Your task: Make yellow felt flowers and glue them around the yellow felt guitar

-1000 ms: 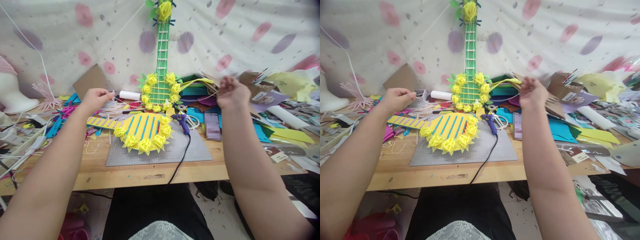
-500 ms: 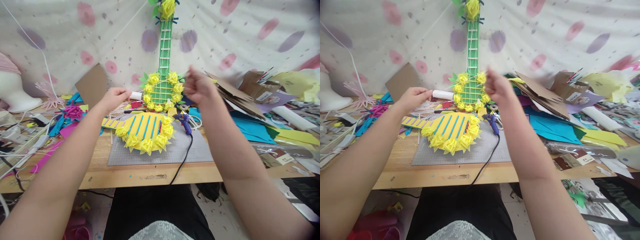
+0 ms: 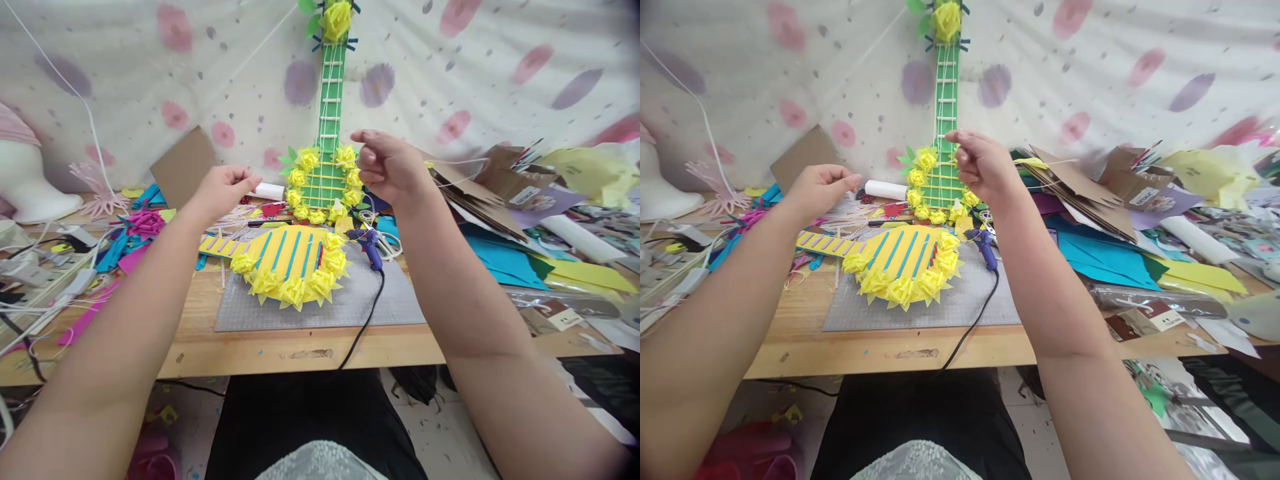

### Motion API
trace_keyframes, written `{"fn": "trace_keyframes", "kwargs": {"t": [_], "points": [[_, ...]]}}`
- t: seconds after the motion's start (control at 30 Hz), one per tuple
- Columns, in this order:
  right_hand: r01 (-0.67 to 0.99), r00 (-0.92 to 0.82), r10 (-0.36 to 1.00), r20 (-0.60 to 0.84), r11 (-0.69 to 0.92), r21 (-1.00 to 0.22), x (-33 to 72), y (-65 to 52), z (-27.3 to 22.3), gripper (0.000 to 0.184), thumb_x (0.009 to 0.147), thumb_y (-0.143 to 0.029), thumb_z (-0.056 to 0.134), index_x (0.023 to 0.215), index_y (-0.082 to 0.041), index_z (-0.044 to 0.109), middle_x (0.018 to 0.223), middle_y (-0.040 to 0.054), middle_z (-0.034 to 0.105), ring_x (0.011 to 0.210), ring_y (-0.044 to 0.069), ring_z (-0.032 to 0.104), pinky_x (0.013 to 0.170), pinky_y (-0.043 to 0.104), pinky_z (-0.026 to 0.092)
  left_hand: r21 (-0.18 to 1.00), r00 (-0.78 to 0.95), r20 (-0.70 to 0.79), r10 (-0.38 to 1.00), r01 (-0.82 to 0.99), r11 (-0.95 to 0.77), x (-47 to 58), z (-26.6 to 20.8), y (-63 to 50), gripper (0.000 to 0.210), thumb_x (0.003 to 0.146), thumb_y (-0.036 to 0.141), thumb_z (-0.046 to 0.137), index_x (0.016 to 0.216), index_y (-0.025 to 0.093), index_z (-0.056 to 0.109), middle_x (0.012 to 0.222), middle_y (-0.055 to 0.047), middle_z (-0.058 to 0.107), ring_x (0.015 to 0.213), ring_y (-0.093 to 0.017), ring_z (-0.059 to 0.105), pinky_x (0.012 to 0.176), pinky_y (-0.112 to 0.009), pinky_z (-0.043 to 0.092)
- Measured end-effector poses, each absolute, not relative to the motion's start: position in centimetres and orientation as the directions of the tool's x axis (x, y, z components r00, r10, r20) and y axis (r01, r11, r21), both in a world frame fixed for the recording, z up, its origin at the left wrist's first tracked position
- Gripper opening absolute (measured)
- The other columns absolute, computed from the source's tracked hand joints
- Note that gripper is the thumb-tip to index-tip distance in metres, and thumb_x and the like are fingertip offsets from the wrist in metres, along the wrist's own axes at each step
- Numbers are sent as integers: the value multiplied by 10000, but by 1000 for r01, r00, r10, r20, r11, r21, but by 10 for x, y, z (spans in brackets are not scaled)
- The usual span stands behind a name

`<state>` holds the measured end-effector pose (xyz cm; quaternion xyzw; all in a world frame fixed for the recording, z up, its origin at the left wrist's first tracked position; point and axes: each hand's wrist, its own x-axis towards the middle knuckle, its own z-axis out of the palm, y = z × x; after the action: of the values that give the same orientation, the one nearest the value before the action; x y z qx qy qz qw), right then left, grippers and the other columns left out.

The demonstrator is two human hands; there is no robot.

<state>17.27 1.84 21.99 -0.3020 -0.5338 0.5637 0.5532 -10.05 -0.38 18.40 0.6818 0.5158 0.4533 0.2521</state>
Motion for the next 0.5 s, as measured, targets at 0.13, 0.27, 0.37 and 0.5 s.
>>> {"fn": "trace_keyframes", "kwargs": {"t": [0.13, 0.27, 0.37, 0.5], "points": [[-275, -443, 838, 317, 210, -938, 147, 12, 240, 114, 846, -182, 481, 782, -185, 576, 464, -69, 260, 399, 50, 146, 350, 209, 91, 815, 174, 417, 892, 363, -451, -46, 174, 5, 347, 691, 356, 669, 954, 171, 541, 886, -40, 575, 931, -177, 535, 837, -341, 417], [-374, -589, 737, 331, 114, -920, 138, 11, 265, 222, 924, -178, 330, 890, -163, 549, 463, -78, 242, 388, 44, 144, 336, 170, 101, 918, 321, 362, 875, 41, -395, 4, 169, 10, 399, 766, 408, 592, 1089, 193, 498, 968, -49, 577, 998, -170, 549, 894, -345, 401], [-477, -512, 776, 368, 99, -873, 152, 12, 279, 250, 949, -218, 283, 918, -180, 528, 445, -93, 209, 359, 28, 142, 335, 153, 75, 978, 372, 205, 905, -56, -199, 8, 177, 4, 309, 837, 447, 473, 913, 158, 549, 640, 14, 492, 598, -82, 541, 617, -234, 463], [-478, -391, 865, 315, 102, -873, 190, 24, 266, 305, 938, -281, 276, 853, -183, 552, 440, -98, 265, 346, 7, 171, 334, 140, 89, 992, 303, 128, 944, -43, -121, -33, 185, -4, 292, 862, 391, 433, 729, 151, 535, 480, 61, 264, 362, -28, 271, 359, -137, 232]]}}
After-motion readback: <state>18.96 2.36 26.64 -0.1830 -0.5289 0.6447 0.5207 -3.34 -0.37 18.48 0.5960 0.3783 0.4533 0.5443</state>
